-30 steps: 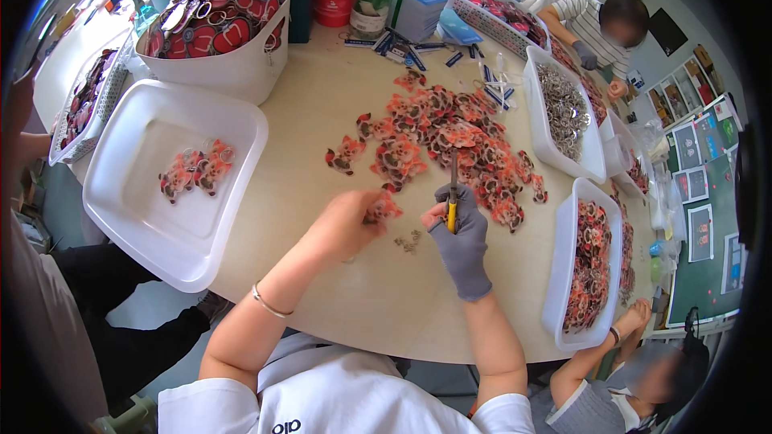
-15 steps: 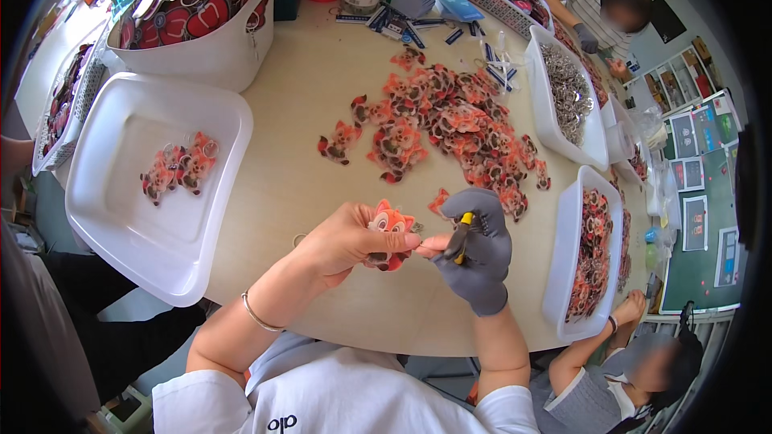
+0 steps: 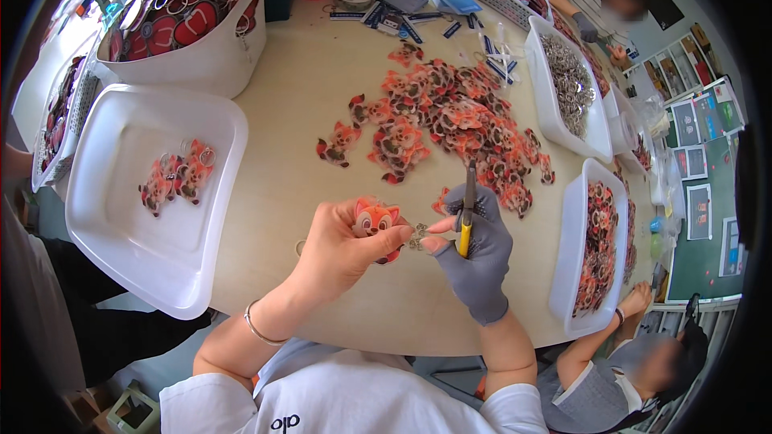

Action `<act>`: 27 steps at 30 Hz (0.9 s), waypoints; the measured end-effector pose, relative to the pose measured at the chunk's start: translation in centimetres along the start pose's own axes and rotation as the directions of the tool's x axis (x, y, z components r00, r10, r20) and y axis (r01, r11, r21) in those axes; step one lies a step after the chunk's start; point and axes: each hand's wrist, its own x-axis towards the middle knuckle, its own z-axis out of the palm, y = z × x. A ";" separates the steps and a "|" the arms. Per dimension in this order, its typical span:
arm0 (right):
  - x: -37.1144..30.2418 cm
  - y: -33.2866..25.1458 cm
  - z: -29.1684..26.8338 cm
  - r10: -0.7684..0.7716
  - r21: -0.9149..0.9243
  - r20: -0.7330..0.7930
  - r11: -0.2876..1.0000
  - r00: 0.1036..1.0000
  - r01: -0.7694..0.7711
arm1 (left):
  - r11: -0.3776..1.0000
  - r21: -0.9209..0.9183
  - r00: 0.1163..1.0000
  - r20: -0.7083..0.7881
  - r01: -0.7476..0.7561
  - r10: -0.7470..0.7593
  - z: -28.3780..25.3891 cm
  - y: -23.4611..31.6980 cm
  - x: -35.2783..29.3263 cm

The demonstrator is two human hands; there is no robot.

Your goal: The person assembles keychains by attaching small fox-shaped charms to metal key rings using pliers. They pick up a charm and a split ring, use the pliers to open the ring, link the charm, and then close the ring. The finished keychains are placed into a white plastic container on the table.

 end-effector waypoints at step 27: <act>3.5 -3.3 -1.0 0.048 0.005 0.360 0.999 0.932 -0.053 | 0.481 0.742 0.856 0.244 -0.467 0.455 -0.3 0.4 -1.5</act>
